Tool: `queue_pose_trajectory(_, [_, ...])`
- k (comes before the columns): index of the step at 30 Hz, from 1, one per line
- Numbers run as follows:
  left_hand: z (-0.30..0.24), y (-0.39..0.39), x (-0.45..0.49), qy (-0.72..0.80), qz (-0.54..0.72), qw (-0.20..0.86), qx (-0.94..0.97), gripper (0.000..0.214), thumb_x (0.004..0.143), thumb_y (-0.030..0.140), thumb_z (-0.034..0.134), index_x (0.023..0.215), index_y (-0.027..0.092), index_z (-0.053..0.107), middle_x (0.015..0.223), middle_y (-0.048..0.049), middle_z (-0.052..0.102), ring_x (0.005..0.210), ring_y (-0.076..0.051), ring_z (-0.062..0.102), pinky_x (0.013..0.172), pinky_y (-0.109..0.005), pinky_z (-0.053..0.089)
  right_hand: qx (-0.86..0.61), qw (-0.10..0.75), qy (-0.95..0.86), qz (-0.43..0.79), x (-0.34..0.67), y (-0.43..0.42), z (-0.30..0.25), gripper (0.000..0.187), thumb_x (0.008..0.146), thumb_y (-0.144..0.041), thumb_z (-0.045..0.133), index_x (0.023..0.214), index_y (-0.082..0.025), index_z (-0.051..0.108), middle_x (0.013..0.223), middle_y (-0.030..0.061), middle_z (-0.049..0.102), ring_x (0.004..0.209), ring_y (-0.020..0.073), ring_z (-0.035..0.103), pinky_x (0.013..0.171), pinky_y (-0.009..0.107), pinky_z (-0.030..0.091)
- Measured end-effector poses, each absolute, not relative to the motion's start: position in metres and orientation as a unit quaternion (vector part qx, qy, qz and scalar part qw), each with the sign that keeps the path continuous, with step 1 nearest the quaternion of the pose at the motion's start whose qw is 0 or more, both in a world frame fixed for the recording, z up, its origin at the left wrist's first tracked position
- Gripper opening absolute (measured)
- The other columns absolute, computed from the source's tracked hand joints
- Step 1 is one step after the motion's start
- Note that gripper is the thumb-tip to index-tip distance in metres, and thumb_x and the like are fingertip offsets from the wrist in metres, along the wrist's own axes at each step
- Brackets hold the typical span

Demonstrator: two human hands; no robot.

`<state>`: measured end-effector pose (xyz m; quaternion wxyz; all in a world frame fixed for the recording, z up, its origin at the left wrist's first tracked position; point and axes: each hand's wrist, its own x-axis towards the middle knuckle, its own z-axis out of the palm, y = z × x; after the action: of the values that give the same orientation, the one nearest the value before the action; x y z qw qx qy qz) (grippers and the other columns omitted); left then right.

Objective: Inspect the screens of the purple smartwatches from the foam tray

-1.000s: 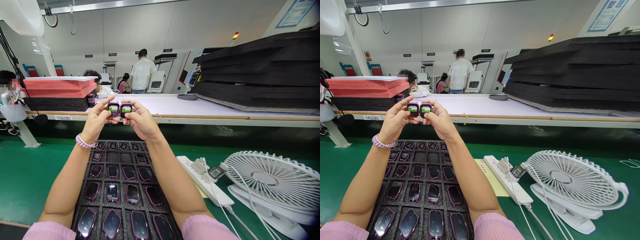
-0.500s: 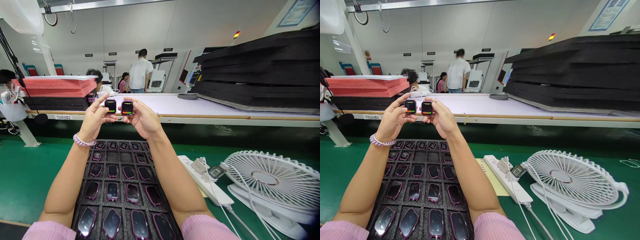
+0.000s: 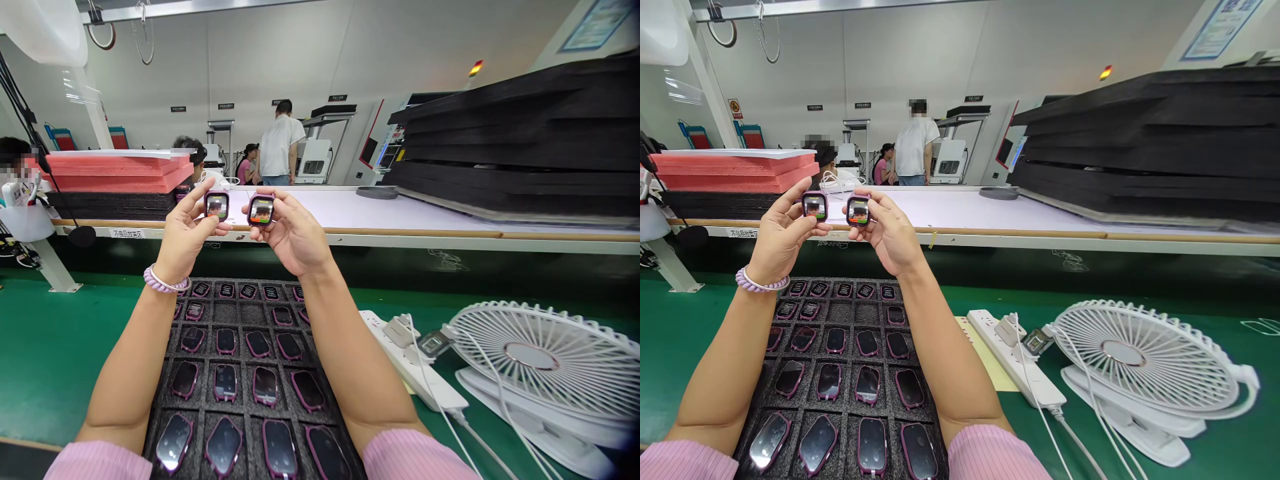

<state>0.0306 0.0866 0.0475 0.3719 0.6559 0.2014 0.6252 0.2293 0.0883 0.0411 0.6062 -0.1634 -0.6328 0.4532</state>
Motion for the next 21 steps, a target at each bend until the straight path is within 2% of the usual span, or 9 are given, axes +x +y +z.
queue_pose_trajectory(6, [0.047,0.088,0.031,0.198,0.645,0.326,0.662,0.064,0.075,0.018,0.079,0.135,0.029,0.062,0.105,-0.0024,0.070,0.071,-0.011,0.069,0.074,-0.024,0.062,-0.171,0.599,-0.640,0.450,0.228,0.079,0.044,0.054,0.072,-0.029,0.074,0.122,-0.023,0.055,0.104,0.0032,0.065,0.071,0.0147,0.061,0.069,0.030,0.054])
queue_pose_trajectory(9, [0.047,0.088,0.031,0.202,0.651,0.304,0.666,0.062,0.075,0.019,0.080,0.133,0.029,0.063,0.103,-0.0025,0.070,0.071,-0.012,0.067,0.073,-0.024,0.061,-0.184,0.598,-0.646,0.438,0.228,0.077,0.044,0.057,0.068,-0.028,0.071,0.123,-0.024,0.055,0.108,0.0037,0.065,0.072,0.0154,0.060,0.071,0.032,0.055])
queue_pose_trajectory(16, [0.047,0.089,0.029,0.204,0.646,0.286,0.678,0.059,0.079,0.024,0.082,0.133,0.030,0.061,0.110,-0.0046,0.066,0.087,-0.017,0.070,0.075,-0.026,0.060,-0.199,0.594,-0.664,0.409,0.233,0.080,0.043,0.059,0.069,-0.029,0.069,0.126,-0.024,0.056,0.111,0.0049,0.063,0.077,0.0168,0.060,0.073,0.033,0.056])
queue_pose_trajectory(21, [0.046,0.091,0.027,0.208,0.646,0.280,0.678,0.058,0.079,0.026,0.083,0.133,0.029,0.061,0.110,-0.0047,0.066,0.086,-0.016,0.070,0.075,-0.026,0.059,-0.201,0.598,-0.669,0.394,0.240,0.088,0.042,0.057,0.069,-0.027,0.069,0.125,-0.024,0.056,0.110,0.0041,0.065,0.072,0.0163,0.062,0.072,0.034,0.055])
